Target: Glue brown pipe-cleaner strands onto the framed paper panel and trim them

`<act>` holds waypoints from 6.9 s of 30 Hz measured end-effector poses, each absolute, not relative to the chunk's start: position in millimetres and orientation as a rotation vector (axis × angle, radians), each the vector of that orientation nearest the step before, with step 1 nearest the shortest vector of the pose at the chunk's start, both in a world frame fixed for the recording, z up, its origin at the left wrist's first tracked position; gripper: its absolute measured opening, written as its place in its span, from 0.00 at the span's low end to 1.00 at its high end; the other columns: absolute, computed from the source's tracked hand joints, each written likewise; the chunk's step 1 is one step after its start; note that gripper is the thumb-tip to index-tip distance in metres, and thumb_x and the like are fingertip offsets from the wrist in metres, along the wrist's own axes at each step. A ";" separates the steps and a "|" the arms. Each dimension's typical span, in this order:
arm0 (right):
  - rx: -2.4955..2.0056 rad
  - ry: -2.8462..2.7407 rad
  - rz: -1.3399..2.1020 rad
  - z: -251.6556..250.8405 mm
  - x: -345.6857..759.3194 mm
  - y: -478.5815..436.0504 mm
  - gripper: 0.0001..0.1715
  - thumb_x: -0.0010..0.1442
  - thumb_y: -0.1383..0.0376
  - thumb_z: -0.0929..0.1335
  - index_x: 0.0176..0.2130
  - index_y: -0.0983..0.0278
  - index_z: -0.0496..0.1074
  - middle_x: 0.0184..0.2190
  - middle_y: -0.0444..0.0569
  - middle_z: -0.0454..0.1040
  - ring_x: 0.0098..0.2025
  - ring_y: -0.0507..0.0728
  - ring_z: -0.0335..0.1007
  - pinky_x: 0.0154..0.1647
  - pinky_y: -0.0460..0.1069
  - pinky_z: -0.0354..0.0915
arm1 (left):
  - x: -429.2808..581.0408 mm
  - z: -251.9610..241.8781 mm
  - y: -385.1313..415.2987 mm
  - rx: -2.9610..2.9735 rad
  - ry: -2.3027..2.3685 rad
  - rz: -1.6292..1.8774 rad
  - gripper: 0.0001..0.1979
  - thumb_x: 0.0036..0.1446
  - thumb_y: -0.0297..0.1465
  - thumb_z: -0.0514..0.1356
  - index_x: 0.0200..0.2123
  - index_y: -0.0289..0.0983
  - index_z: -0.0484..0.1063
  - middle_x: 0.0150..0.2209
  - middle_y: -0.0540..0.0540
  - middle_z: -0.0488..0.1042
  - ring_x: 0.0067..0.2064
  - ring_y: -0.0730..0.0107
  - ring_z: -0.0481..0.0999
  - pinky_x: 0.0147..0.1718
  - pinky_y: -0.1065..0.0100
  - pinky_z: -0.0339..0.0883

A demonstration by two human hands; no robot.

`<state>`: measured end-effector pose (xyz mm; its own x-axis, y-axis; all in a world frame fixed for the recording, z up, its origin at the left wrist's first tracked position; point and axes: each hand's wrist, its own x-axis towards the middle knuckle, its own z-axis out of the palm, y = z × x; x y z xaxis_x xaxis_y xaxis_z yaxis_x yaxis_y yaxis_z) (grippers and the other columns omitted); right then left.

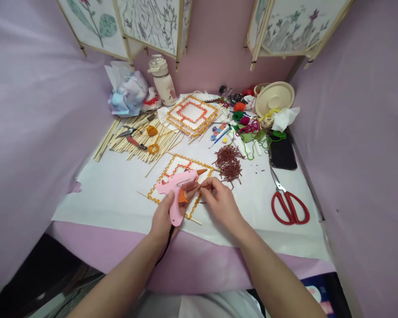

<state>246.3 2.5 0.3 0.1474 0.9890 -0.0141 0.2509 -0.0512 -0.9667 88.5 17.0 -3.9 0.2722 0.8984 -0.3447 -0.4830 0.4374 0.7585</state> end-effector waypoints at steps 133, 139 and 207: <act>-1.408 -1.897 0.460 2.6 220.0 23.0 0.07 0.66 0.68 0.67 0.41 0.59 0.75 0.34 0.45 0.76 0.39 0.55 0.67 0.44 0.56 0.52 | -6.4 3.4 62.4 0.971 1.247 0.990 0.11 0.57 0.38 0.64 0.29 0.37 0.72 0.28 0.48 0.70 0.29 0.70 0.65 0.29 0.68 0.59; -1.502 -1.825 0.525 7.3 218.4 28.4 0.06 0.64 0.69 0.68 0.40 0.58 0.75 0.34 0.45 0.75 0.38 0.56 0.68 0.41 0.55 0.55 | -5.6 4.5 58.1 0.948 1.316 0.933 0.11 0.55 0.40 0.64 0.28 0.38 0.74 0.27 0.47 0.70 0.28 0.67 0.64 0.28 0.67 0.59; -1.124 -2.176 0.306 -4.7 198.0 23.1 0.10 0.66 0.70 0.63 0.40 0.62 0.74 0.37 0.48 0.78 0.41 0.55 0.72 0.45 0.49 0.65 | 1.6 -10.5 38.7 1.481 1.300 1.217 0.26 0.59 0.48 0.55 0.40 0.31 0.79 0.38 0.38 0.81 0.43 0.55 0.78 0.46 0.61 0.67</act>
<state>198.0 23.1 -4.7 -0.4119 0.7927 0.4494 0.6382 0.6030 -0.4786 1.6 38.7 -10.5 0.0080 0.9884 0.1516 0.2164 -0.1497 0.9647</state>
